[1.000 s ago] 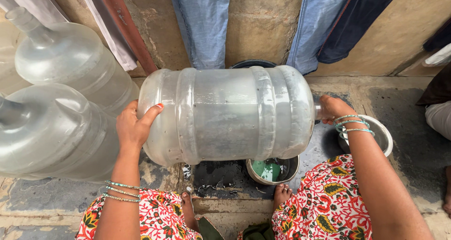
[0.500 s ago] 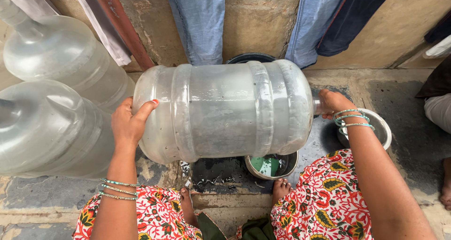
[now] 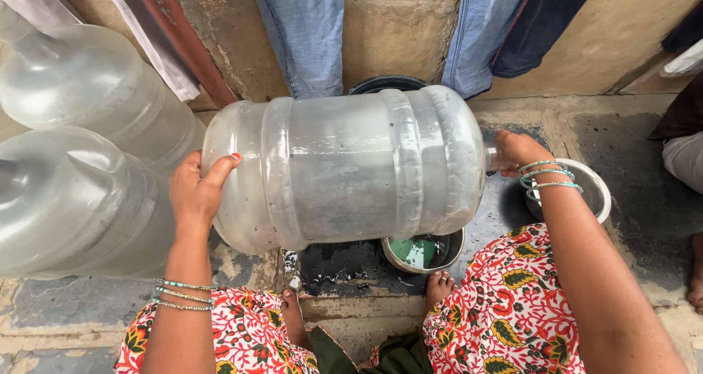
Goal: The person scrubs the exterior and interior of a large plastic water dispenser jug using a green sponge. They then rinse the jug by pouring water into it from a pitcher and shaking it before draining the water into a metal bowl.
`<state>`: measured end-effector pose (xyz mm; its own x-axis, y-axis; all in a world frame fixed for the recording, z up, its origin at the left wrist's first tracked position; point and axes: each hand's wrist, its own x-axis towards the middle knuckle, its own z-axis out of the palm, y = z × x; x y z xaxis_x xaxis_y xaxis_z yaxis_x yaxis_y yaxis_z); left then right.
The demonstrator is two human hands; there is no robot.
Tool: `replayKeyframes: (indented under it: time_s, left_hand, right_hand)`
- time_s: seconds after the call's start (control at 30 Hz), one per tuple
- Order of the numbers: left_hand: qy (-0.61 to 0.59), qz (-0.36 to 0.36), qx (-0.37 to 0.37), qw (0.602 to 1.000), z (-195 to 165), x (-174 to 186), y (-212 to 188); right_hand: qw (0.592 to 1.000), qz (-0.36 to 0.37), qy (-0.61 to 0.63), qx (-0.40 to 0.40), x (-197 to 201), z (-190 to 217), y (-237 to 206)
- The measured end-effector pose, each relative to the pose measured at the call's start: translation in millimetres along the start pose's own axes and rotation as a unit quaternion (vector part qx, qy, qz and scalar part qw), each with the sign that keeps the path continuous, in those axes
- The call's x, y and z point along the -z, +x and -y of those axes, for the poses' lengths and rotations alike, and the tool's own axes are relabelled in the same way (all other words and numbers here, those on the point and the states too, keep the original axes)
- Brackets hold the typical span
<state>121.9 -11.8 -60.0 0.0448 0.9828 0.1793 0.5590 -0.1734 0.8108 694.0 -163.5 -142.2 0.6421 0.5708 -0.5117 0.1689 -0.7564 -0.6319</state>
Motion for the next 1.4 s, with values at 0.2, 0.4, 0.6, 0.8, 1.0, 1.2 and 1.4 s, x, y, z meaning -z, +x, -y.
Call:
replayKeyframes:
  time_s: [0.2, 0.4, 0.6, 0.8, 1.0, 1.2, 1.4]
  left_hand:
    - [-0.004, 0.0, 0.001, 1.0, -1.7, -0.2, -1.0]
    - [-0.014, -0.004, 0.002, 1.0, -0.4, 0.2, -2.2]
    - [-0.028, -0.002, -0.002, 1.0, -0.7, 1.5, -3.8]
    - [-0.052, 0.0, 0.016, 0.999, -2.4, 0.5, -5.7]
    - [-0.035, -0.003, 0.01, 0.999, -2.1, 2.4, -5.7]
    - [-0.024, -0.006, 0.01, 1.0, -2.2, 2.6, -3.5]
    - [-0.011, -0.009, 0.008, 1.0, -3.7, 3.5, -4.3]
  right_hand:
    - [0.999, 0.013, -0.043, 0.028, 3.0, -0.2, -1.8]
    - [1.0, 0.012, -0.026, 0.003, 1.6, 1.6, -2.0]
    - [0.999, -0.002, -0.032, 0.011, 2.9, 2.5, -6.9]
    - [0.999, 0.01, -0.034, 0.02, 5.1, 1.1, -4.0]
    - [0.999, 0.006, -0.03, 0.017, 3.1, 2.6, -7.3]
    - [0.998, 0.001, -0.048, 0.031, 2.1, 6.4, -12.0]
    - [0.999, 0.005, -0.048, 0.011, 2.6, 9.4, -15.8]
